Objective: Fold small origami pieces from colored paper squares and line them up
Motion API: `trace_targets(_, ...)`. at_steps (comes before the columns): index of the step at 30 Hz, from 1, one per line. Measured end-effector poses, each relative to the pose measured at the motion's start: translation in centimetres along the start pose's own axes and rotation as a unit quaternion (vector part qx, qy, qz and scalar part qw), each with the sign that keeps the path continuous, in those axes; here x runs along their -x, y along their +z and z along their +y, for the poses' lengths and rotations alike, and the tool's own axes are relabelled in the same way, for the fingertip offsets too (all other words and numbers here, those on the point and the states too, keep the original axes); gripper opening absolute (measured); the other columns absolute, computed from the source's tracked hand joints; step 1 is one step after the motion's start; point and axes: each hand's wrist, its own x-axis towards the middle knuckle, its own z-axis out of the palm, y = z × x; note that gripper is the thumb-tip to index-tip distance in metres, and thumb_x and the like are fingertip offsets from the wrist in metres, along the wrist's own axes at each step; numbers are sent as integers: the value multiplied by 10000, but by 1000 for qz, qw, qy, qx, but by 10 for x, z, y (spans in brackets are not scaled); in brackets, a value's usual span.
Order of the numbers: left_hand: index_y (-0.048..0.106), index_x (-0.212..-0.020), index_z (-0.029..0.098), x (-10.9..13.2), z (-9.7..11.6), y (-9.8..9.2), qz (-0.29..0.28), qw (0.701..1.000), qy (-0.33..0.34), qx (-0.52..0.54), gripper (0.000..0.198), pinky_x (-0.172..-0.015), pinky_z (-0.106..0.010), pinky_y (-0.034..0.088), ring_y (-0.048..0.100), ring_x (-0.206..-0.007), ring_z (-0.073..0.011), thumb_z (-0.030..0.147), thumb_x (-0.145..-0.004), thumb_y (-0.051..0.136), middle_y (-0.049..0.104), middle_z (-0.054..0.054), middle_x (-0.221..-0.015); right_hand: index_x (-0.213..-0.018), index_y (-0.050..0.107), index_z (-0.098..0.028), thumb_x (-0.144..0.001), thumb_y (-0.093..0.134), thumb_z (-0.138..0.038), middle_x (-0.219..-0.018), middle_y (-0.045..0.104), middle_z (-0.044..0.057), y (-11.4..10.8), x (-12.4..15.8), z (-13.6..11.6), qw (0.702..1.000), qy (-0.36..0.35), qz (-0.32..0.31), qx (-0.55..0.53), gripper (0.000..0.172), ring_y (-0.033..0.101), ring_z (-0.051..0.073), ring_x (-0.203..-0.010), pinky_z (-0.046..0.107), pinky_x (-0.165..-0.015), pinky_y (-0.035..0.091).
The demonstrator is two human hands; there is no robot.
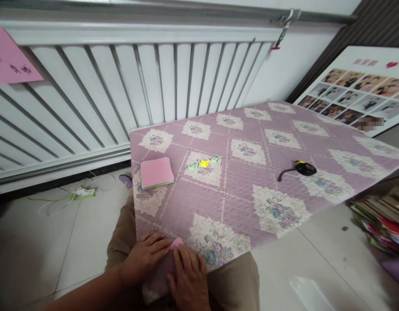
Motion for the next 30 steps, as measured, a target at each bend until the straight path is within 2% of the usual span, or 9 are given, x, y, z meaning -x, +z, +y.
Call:
trace_targets(5, 551, -1246, 256, 3, 1, 1, 4, 1000, 1, -21, 300, -972, -354, 354, 453, -1184, -199, 294, -957, 481, 576, -7, -1286, -1333, 471, -249, -830, 517, -317, -1258, 620, 36, -2, 9, 11, 999, -37, 0, 8, 510, 549, 237, -1117, 406, -996, 258)
trace_targets(8, 543, -1263, 259, 4, 2, 1, -3, 1000, -8, -21, 317, -987, -367, 354, 449, -1196, -205, 266, -952, 482, 575, -24, -1288, -1352, 452, -256, -835, 505, -297, -1284, 601, 33, -2, 17, 18, 999, -28, -10, 18, 521, 538, 244, -1138, 424, -994, 268)
trace_targets(14, 583, -1202, 257, 2, 4, 0, 21, 1000, -20, -11, 271, -962, -371, 388, 488, -1165, -205, 243, -963, 456, 607, -9, -1249, -1309, 500, -278, -858, 500, -325, -1242, 629, 21, -1, 19, 20, 1000, -18, -14, 8, 453, 556, 242, -1106, 418, -972, 295)
trace_targets(18, 583, -1202, 235, 2, 8, -3, 15, 999, -28, -15, 285, -967, -372, 414, 487, -1183, -206, 194, -951, 456, 613, -33, -1236, -1252, 542, -280, -869, 518, -265, -1161, 665, 27, -8, 3, 19, 999, 19, -28, -15, 384, 580, 243, -1050, 434, -958, 297)
trace_targets(20, 592, -1187, 237, 1, 9, -4, 15, 999, -41, -11, 290, -966, -377, 428, 496, -1177, -201, 165, -938, 462, 617, -38, -1226, -1241, 553, -287, -866, 538, -254, -1056, 695, 32, -14, -13, 19, 995, 69, -56, -34, 376, 594, 249, -1001, 442, -937, 314)
trace_targets(22, 599, -1167, 233, 2, 10, -4, 25, 998, -54, -8, 291, -966, -381, 441, 507, -1165, -196, 139, -920, 475, 622, -41, -1213, -1159, 604, -303, -849, 576, -243, -995, 700, 28, -20, -30, 21, 991, 88, -91, -52, 317, 612, 241, -920, 456, -926, 323)
trace_targets(26, 609, -1124, 219, 2, 11, -2, 45, 997, -60, -4, 288, -962, -389, 461, 514, -1159, -192, 103, -894, 479, 629, -48, -1186, -1045, 653, -297, -789, 640, -182, -943, 698, 19, -24, -54, 27, 989, 43, -127, -68, 282, 613, 237, -928, 460, -962, 305)
trace_targets(30, 603, -1125, 213, -4, 17, -6, 55, 992, -98, 50, 330, -967, -412, 457, 524, -1136, -198, 78, -858, 464, 633, -55, -1151, -977, 667, -282, -768, 645, -151, -893, 689, 16, -22, -61, 32, 987, 20, -144, -71, 248, 625, 222, -894, 434, -947, 321)
